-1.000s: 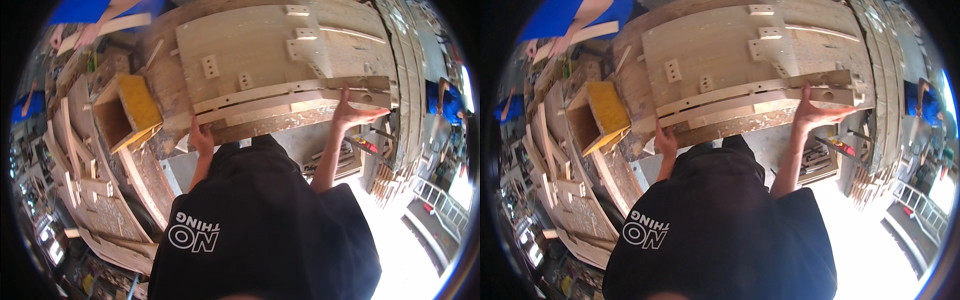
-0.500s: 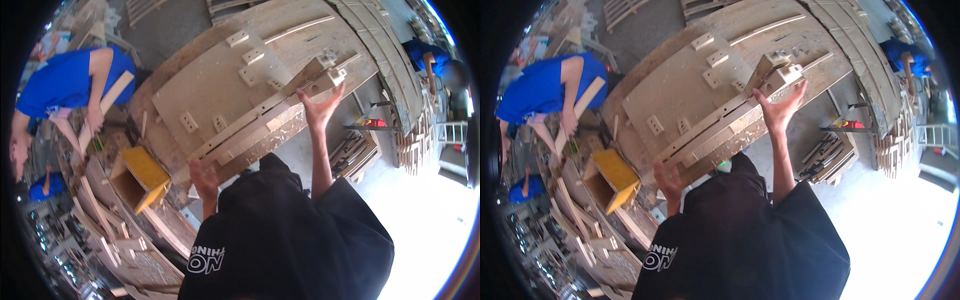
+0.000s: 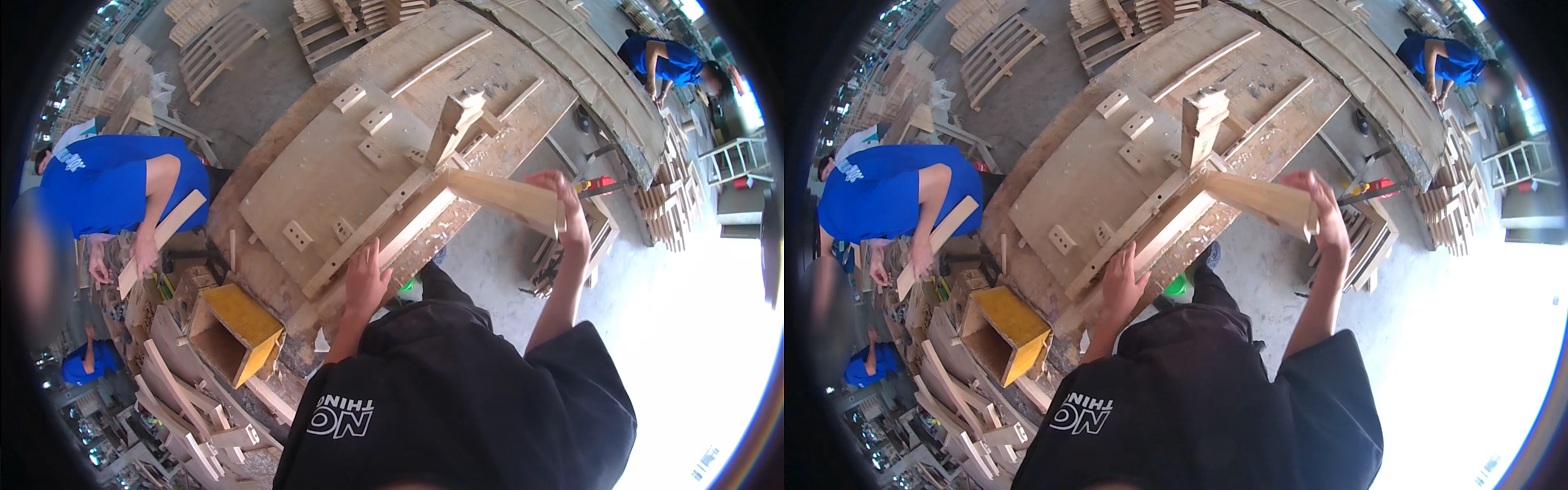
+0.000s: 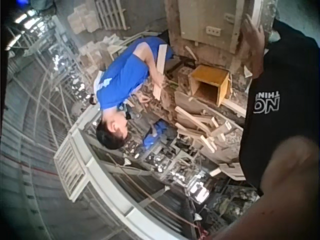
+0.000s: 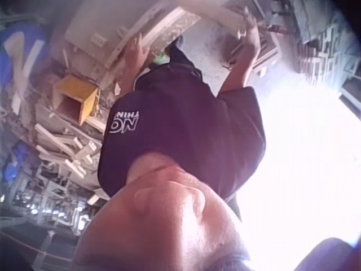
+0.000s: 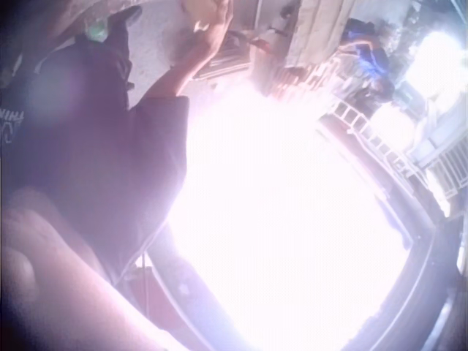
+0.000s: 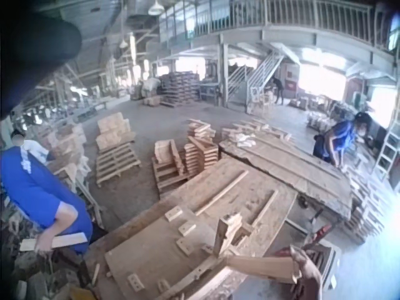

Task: The person assembles wooden furniture parts by hand, fitting pre-drilled pieces together on a workbench. They repeatedly pick up, align, and join components, occasionally handing pieces to coworkers.

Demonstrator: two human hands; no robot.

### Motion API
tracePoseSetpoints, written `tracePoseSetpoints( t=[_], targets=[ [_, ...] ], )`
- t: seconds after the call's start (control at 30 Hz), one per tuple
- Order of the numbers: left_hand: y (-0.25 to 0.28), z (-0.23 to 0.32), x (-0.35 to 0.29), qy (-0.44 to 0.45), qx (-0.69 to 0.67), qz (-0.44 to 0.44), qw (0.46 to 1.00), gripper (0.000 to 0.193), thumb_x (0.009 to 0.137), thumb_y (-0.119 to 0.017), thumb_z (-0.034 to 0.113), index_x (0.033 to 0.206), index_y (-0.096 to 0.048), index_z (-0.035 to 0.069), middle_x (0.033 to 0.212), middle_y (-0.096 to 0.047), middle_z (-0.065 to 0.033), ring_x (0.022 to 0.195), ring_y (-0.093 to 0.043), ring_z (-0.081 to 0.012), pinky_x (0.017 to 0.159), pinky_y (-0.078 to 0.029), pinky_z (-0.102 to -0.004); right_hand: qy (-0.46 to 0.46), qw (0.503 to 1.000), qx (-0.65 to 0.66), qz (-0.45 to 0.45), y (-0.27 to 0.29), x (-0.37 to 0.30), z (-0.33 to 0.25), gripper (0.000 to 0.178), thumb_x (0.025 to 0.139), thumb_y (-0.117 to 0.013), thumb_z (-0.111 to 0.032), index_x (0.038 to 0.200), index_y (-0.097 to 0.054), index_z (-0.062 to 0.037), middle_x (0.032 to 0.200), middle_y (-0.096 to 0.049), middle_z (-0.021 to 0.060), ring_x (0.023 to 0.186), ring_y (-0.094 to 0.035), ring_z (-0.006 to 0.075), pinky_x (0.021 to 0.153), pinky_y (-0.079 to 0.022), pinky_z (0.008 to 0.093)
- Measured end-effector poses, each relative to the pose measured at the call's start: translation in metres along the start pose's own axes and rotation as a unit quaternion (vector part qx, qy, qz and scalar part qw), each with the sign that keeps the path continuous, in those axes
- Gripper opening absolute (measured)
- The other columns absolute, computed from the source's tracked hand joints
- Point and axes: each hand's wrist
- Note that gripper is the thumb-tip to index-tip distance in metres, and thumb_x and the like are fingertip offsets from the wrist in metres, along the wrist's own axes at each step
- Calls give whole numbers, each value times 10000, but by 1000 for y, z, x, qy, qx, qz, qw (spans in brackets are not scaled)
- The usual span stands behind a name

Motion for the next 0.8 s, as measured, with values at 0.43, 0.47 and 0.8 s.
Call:
tracePoseSetpoints(
  t=[0.43,0.47,0.8],
  targets=[
    [68,18,-31,-14,66,141,988,664,622,-828,98,1233,-571,136,1051,-627,-87,956,-577,-313,868,-450,-486,-52,921,-385,-37,-4,-103,67,740,554,-896,-418,1097,-599,-12,956,-668,185,915,-652,345,812,-505,410],
    [87,14,-31,-33,74,191,978,623,630,-818,83,1207,-593,150,1036,-629,-76,921,-579,-306,849,-451,-482,-63,926,-372,-23,-17,-107,48,738,535,-897,-439,1059,-600,-12,941,-663,188,921,-645,367,808,-503,422],
    [295,95,120,-264,170,414,854,555,718,-826,85,1233,-621,93,1190,-579,-81,1011,-548,-289,852,-465,-411,241,883,-224,334,-34,-22,-33,567,560,-799,-319,956,-604,38,717,-629,125,640,-627,186,631,-523,311]
  ],
)
Point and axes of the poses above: each hand's wrist, its own x-axis towards the middle knuckle, its own y-axis out of the back of the hand, z = x × y
